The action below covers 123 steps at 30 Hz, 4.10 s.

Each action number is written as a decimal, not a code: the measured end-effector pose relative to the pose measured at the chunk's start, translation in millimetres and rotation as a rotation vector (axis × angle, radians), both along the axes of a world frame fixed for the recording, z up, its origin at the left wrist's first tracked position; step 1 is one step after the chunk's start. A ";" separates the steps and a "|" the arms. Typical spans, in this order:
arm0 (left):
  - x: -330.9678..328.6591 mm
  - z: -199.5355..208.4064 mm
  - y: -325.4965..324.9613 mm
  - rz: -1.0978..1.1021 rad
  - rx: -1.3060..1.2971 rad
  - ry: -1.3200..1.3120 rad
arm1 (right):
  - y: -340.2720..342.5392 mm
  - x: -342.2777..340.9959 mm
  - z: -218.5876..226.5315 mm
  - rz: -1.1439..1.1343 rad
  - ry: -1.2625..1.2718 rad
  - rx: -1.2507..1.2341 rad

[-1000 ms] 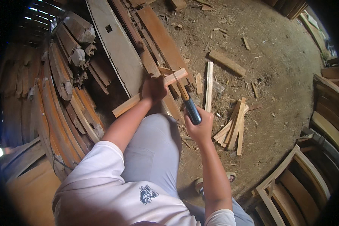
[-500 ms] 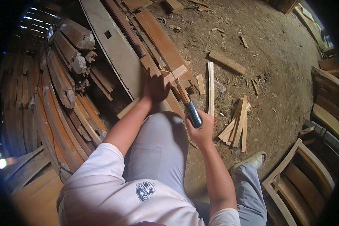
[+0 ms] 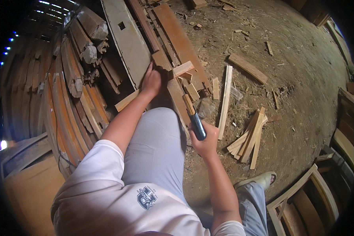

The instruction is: The person sits on the floor and uses a hand saw to cut small wooden strips into shorter pieces. They hold the wood with one hand and saw with the other, periodically inspecting the cut pieces and stacking them on the ground.

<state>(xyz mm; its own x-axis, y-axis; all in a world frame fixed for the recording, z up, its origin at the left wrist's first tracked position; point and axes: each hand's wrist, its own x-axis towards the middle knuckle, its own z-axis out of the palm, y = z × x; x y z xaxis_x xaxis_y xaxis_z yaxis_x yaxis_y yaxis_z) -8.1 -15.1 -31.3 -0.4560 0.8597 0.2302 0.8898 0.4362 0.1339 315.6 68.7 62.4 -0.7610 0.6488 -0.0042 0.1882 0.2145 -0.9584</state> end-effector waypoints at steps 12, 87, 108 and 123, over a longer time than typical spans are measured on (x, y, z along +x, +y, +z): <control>17.2 31.9 7.2 -0.043 -0.104 0.071 | 8.5 8.0 2.4 0.046 -0.040 -0.103; 8.2 0.2 -2.8 0.189 0.105 -0.335 | -8.3 -19.3 43.8 -0.025 -0.099 0.008; 8.2 17.2 13.9 -0.057 -0.212 -0.047 | -4.4 -23.5 39.2 0.002 -0.185 -0.111; 15.5 31.0 17.0 -0.069 -0.220 -0.139 | -10.9 -42.8 43.7 -0.056 -0.229 -0.161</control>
